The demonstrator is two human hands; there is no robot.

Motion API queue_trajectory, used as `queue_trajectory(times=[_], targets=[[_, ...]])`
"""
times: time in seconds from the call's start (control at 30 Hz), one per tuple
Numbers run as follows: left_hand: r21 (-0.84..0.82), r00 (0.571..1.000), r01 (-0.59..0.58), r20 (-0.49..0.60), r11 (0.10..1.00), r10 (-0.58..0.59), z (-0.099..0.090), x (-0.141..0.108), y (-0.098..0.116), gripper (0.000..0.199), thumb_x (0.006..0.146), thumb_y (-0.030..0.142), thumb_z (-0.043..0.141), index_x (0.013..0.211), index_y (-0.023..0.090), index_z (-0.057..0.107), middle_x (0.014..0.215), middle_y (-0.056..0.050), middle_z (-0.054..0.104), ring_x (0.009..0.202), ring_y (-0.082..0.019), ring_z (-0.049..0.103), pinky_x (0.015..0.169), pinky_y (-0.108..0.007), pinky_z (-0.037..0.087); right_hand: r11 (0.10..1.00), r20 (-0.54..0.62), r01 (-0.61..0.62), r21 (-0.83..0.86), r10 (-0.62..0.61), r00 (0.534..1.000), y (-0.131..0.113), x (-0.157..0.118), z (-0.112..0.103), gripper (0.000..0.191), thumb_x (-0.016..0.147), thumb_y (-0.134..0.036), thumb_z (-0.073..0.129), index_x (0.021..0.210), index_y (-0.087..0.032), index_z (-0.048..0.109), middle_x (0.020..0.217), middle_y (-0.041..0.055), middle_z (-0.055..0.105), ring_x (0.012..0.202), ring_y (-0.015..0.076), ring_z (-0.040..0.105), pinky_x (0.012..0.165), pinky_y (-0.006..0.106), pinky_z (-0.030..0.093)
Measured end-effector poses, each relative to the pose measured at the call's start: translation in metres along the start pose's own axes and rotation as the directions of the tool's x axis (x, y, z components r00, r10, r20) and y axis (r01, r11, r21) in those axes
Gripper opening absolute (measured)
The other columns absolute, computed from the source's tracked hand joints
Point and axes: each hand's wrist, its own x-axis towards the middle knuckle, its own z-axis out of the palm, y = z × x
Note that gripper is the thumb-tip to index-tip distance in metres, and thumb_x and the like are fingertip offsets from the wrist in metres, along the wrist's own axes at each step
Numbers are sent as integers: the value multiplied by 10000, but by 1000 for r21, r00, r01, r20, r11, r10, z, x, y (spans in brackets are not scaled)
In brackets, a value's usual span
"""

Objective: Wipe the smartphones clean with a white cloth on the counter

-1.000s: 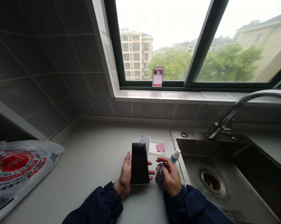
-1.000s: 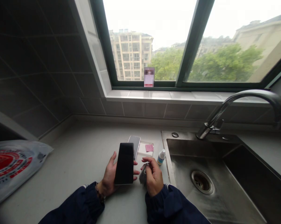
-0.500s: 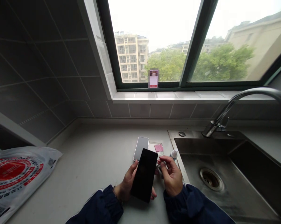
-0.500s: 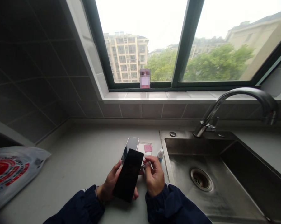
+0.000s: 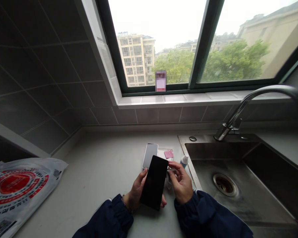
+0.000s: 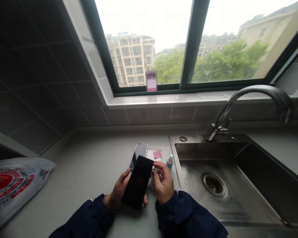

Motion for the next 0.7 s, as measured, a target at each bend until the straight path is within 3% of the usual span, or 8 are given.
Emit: queue_trajectory(times=[0.33,0.53,0.7], targets=[[7,1000,16,-18,1000,-16,1,0,0,832,895,673,123,1220,22,527,787,-243,717,704,-324,698,740,-441,478,998,-11,-60,33,60,998,3,1,0,271,854,-325,646,1094,-202,619,1143,96,641,1095,240,610,980,388,477],[-14,998,-69,-15,998,68,9,-2,6,769,906,644,136,1275,63,477,779,-202,711,720,-347,698,698,-447,480,983,1,-164,79,165,986,4,0,2,363,810,-440,701,1061,-190,624,1057,108,696,915,230,694,800,336,575],[-43,994,-108,5,993,108,7,-2,6,755,911,636,139,1274,73,488,804,-180,707,734,-343,698,701,-442,471,973,-6,-211,90,212,977,2,-1,4,380,800,-496,698,1013,-188,631,956,92,710,830,216,700,721,298,572]])
